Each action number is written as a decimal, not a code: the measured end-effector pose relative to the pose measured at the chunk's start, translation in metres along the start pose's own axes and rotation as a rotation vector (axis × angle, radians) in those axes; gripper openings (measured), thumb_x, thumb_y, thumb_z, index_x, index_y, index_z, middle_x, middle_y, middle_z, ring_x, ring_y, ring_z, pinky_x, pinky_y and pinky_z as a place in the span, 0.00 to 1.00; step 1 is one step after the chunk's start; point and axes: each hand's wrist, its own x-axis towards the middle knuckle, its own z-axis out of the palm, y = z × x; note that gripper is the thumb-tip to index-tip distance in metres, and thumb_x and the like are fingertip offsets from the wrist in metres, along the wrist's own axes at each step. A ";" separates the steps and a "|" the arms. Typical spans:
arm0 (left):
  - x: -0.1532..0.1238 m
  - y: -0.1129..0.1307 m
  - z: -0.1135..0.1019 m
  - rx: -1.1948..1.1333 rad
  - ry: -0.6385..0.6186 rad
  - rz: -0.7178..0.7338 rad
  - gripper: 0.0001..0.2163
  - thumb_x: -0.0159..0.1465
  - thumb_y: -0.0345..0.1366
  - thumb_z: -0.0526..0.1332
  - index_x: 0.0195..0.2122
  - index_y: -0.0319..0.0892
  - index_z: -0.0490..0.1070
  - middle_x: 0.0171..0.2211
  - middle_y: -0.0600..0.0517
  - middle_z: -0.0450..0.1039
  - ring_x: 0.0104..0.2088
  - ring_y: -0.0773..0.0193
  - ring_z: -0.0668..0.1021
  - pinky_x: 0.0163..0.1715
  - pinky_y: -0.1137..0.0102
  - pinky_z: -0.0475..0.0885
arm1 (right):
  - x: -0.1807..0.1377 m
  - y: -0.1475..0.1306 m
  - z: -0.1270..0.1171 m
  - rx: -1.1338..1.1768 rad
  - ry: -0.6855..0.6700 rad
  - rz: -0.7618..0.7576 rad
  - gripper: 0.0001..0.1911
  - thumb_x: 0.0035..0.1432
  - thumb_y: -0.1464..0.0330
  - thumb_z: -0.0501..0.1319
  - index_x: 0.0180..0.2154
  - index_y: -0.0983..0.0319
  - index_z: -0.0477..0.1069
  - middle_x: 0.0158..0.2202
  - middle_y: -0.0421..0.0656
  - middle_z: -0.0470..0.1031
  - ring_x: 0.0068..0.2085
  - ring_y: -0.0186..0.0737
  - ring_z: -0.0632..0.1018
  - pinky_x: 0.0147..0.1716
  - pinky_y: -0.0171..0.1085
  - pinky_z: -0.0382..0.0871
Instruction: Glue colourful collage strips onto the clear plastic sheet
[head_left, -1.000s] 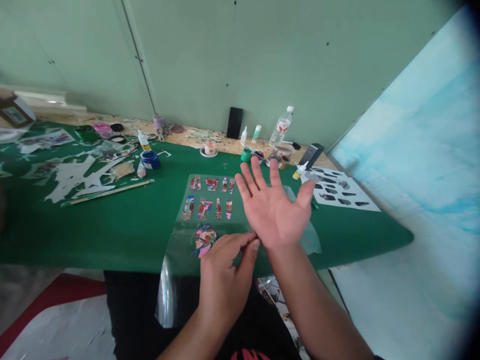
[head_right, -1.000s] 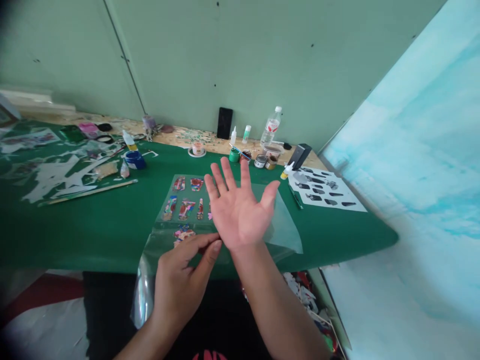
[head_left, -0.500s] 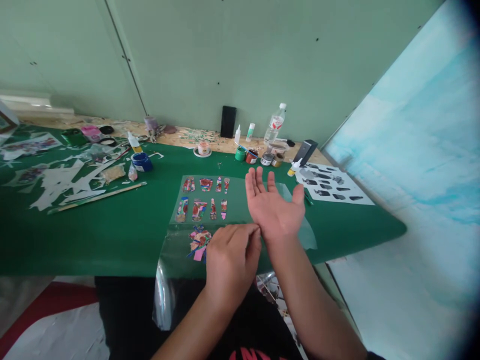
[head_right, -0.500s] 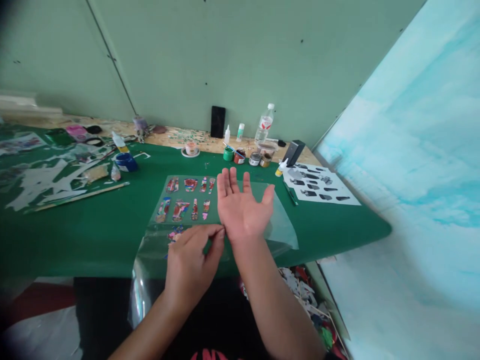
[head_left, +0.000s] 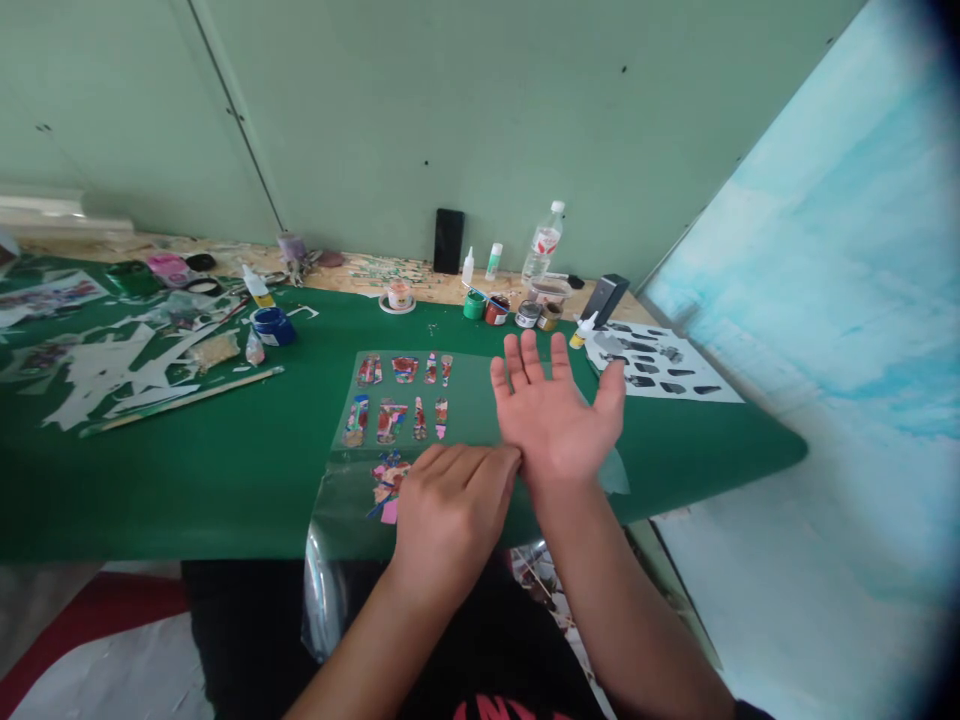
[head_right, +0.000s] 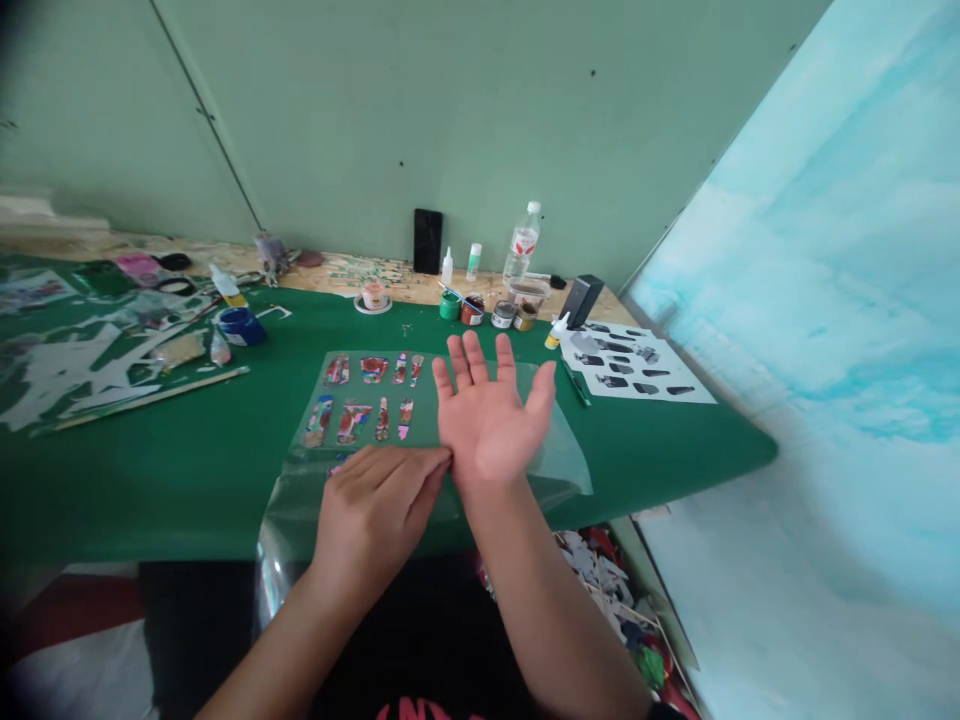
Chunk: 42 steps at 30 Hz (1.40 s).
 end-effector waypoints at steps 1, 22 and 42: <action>0.002 -0.001 -0.001 0.047 -0.029 0.037 0.06 0.67 0.27 0.61 0.35 0.40 0.76 0.28 0.54 0.79 0.28 0.63 0.80 0.31 0.67 0.69 | -0.001 0.000 0.000 -0.019 -0.001 -0.015 0.28 0.58 0.40 0.52 0.46 0.54 0.69 0.50 0.46 0.76 0.59 0.48 0.74 0.58 0.58 0.69; -0.003 0.021 0.012 -0.364 0.117 -0.221 0.04 0.66 0.28 0.64 0.40 0.39 0.79 0.35 0.52 0.83 0.36 0.69 0.83 0.37 0.75 0.74 | 0.004 -0.019 0.019 0.396 0.069 0.304 0.28 0.71 0.49 0.33 0.44 0.57 0.63 0.43 0.49 0.75 0.46 0.43 0.79 0.33 0.44 0.80; -0.013 0.010 0.023 -0.929 -0.088 -0.801 0.12 0.74 0.43 0.50 0.34 0.45 0.62 0.25 0.57 0.66 0.26 0.68 0.71 0.29 0.71 0.66 | 0.001 -0.006 0.000 0.212 0.006 0.112 0.27 0.68 0.46 0.44 0.44 0.59 0.67 0.43 0.48 0.74 0.47 0.41 0.78 0.42 0.42 0.77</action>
